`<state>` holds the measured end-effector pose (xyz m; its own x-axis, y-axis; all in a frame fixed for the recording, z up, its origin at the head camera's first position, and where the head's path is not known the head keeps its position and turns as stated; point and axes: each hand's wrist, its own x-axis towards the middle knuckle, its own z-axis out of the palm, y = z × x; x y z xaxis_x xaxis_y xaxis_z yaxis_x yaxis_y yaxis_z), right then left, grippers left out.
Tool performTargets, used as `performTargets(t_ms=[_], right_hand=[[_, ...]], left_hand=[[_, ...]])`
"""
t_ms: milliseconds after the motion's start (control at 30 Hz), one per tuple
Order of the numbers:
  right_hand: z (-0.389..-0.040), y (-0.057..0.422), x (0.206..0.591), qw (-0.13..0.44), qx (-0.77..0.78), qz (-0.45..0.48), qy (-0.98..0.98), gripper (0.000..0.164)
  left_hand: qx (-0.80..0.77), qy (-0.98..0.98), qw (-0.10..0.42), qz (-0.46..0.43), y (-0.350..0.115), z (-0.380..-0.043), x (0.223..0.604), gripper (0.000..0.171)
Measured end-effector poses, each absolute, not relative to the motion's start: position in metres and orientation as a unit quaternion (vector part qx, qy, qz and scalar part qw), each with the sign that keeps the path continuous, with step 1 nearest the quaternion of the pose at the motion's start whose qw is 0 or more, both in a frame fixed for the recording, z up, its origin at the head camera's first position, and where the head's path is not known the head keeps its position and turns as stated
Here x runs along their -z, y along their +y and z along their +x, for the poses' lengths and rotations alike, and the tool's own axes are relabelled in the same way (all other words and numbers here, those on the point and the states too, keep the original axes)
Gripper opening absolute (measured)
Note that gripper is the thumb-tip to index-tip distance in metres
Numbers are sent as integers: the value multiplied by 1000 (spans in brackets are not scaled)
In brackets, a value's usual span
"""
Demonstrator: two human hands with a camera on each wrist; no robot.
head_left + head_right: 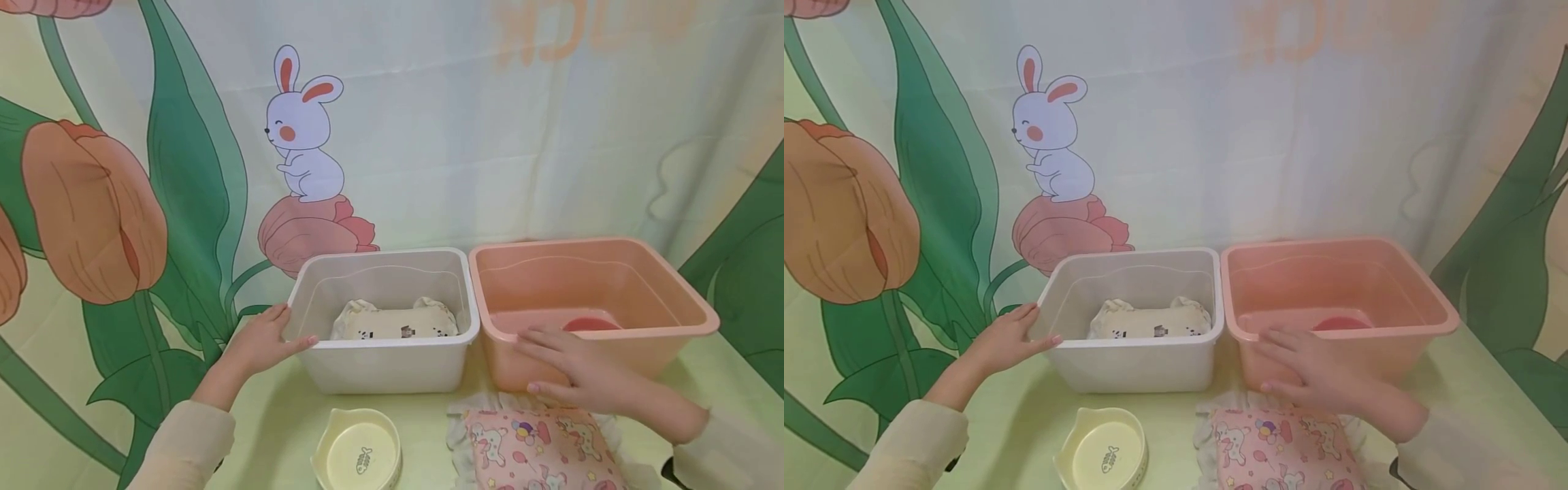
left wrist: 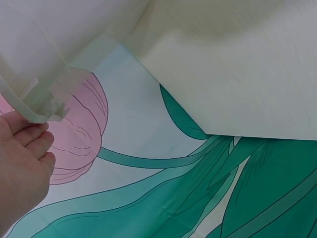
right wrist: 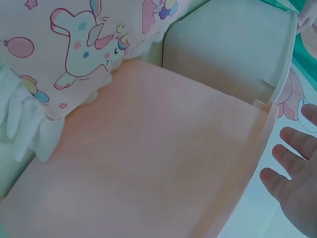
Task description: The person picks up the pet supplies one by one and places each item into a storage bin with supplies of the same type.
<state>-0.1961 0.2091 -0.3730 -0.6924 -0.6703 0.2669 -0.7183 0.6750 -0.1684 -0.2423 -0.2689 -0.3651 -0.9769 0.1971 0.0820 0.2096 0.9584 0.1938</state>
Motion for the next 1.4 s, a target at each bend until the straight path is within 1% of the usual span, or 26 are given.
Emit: performTargets(t_ms=[333,567,733,867,1100,1300,1400], right_hand=[[-191,206,375,145,-113,410,-894,52],[-189,204,378,165,-116,422,-884,54],[-189,204,384,211,-124,452,-858,57],[-190,204,389,240,-132,475,-837,53],[-188,202,394,246,-133,476,-834,47],[-188,201,397,234,-141,474,-837,47],[-188,202,401,237,-144,474,-836,49]], left_hand=[[113,-989,26,-97,-270,-243,368,88],[110,-988,33,-100,-270,-242,368,87],[107,-988,38,-103,-269,-240,366,85],[104,-988,39,-103,-268,-239,365,85],[107,-989,35,-100,-269,-240,365,86],[110,-989,30,-99,-269,-242,367,87],[110,-988,31,-99,-269,-242,367,88]])
